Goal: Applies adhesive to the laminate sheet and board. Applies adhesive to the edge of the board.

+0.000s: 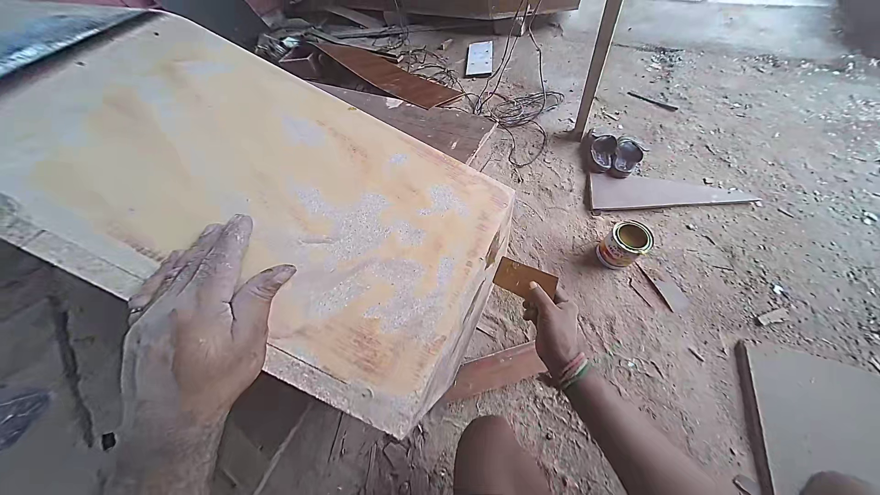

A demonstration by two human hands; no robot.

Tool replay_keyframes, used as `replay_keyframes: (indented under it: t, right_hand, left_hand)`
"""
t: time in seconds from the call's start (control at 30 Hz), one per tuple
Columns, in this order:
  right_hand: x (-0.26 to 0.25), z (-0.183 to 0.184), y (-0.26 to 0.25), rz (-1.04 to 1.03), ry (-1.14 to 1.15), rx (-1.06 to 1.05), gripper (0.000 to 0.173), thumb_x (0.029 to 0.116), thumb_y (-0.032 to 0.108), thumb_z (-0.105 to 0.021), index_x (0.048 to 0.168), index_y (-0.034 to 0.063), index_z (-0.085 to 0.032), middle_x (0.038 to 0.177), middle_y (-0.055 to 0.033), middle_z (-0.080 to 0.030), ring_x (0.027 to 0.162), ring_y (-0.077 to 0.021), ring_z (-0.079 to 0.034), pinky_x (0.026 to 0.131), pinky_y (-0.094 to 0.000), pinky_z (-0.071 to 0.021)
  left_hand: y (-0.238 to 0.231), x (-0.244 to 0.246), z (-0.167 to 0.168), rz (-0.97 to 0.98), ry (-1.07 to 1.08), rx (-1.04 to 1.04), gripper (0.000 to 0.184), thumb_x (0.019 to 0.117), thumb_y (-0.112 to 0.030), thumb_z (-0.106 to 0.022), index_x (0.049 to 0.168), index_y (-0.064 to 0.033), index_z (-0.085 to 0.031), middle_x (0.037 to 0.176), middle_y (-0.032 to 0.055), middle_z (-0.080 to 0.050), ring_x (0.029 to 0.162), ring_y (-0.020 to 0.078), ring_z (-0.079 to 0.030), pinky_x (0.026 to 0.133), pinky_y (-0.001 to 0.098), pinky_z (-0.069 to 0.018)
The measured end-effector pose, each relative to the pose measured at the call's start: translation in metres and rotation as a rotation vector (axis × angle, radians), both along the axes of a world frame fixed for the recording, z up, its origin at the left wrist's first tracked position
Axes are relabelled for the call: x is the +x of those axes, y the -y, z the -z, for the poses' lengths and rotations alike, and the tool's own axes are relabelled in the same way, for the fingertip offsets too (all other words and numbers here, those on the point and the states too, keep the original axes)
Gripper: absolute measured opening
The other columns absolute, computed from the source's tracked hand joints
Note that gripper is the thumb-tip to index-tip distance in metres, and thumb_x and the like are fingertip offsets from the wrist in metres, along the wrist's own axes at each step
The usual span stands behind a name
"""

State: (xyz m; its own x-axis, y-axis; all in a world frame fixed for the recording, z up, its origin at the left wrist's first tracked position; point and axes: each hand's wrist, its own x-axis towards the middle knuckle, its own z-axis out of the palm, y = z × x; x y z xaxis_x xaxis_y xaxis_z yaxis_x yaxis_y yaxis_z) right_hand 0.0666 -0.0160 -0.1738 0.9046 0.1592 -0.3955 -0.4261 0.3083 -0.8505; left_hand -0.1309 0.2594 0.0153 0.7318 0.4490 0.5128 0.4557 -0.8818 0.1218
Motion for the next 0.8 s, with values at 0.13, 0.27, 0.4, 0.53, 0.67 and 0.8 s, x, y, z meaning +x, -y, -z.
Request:
replay_keyframes:
  t: [0.13,0.27,0.4,0.53,0.67,0.8]
  right_hand:
    - [-0.007,0.028,-0.018,0.125,0.17,0.08,0.011,0.0967,0.003,-0.064,0.092,-0.0052,-0.07,0.064,-0.0069,-0.063,0.048,-0.0097,-0.054,0.047,-0.0232,-0.0486]
    - [0.003,0.05,-0.025,0.178,0.306,-0.075,0.023,0.1004,0.019,-0.062,0.091,0.0,-0.072,0.075,-0.0034,-0.072,0.066,-0.0089,-0.07,0.064,-0.0284,-0.0604]
    - [0.002,0.047,-0.022,0.132,0.332,0.067,0.023,0.1022,0.013,-0.06,0.111,-0.0064,-0.066,0.094,-0.0132,-0.076,0.077,-0.0215,-0.078,0.065,-0.0383,-0.0677]
    - [-0.007,0.047,-0.024,0.138,0.505,0.031,0.016,0.0884,0.007,-0.072,0.101,-0.0038,-0.073,0.086,-0.0085,-0.077,0.073,-0.0166,-0.076,0.069,-0.0351,-0.067]
    - [-0.021,0.028,-0.021,0.153,0.587,-0.013,0.012,0.0891,0.008,-0.07,0.095,-0.0009,-0.075,0.078,-0.0033,-0.076,0.064,-0.0091,-0.072,0.063,-0.0271,-0.063]
    - [-0.036,0.01,-0.022,0.208,0.617,0.032,0.01,0.0891,0.008,-0.069,0.09,0.0006,-0.075,0.072,-0.0003,-0.073,0.058,-0.0053,-0.068,0.056,-0.0232,-0.0594]
  left_hand:
    - [-0.002,-0.003,0.001,-0.028,0.005,-0.024,0.077,0.0994,-0.068,-0.038,0.154,-0.0155,-0.047,0.151,0.0182,-0.053,0.144,0.0347,-0.046,0.123,0.0563,-0.0255]
    - [-0.005,-0.003,0.004,-0.065,-0.002,-0.018,0.079,0.097,-0.074,-0.036,0.155,-0.0209,-0.047,0.152,0.0167,-0.053,0.145,0.0334,-0.045,0.121,0.0581,-0.027]
    - [-0.003,-0.003,-0.001,-0.085,-0.031,0.011,0.082,0.0963,-0.076,-0.034,0.154,-0.0194,-0.049,0.151,0.0163,-0.053,0.144,0.035,-0.045,0.121,0.0592,-0.0276]
    - [-0.002,-0.001,-0.001,-0.091,-0.035,0.007,0.083,0.0964,-0.076,-0.034,0.154,-0.0178,-0.048,0.153,0.0148,-0.052,0.144,0.0332,-0.046,0.123,0.0564,-0.0261]
    - [-0.001,0.0,0.001,-0.095,0.008,-0.022,0.085,0.0956,-0.077,-0.035,0.156,-0.0179,-0.044,0.152,0.0145,-0.053,0.143,0.0346,-0.047,0.121,0.0581,-0.0268]
    - [0.0,0.001,0.001,-0.108,0.031,-0.041,0.089,0.0936,-0.079,-0.035,0.158,-0.0178,-0.041,0.152,0.0135,-0.053,0.143,0.0357,-0.047,0.118,0.0598,-0.03]
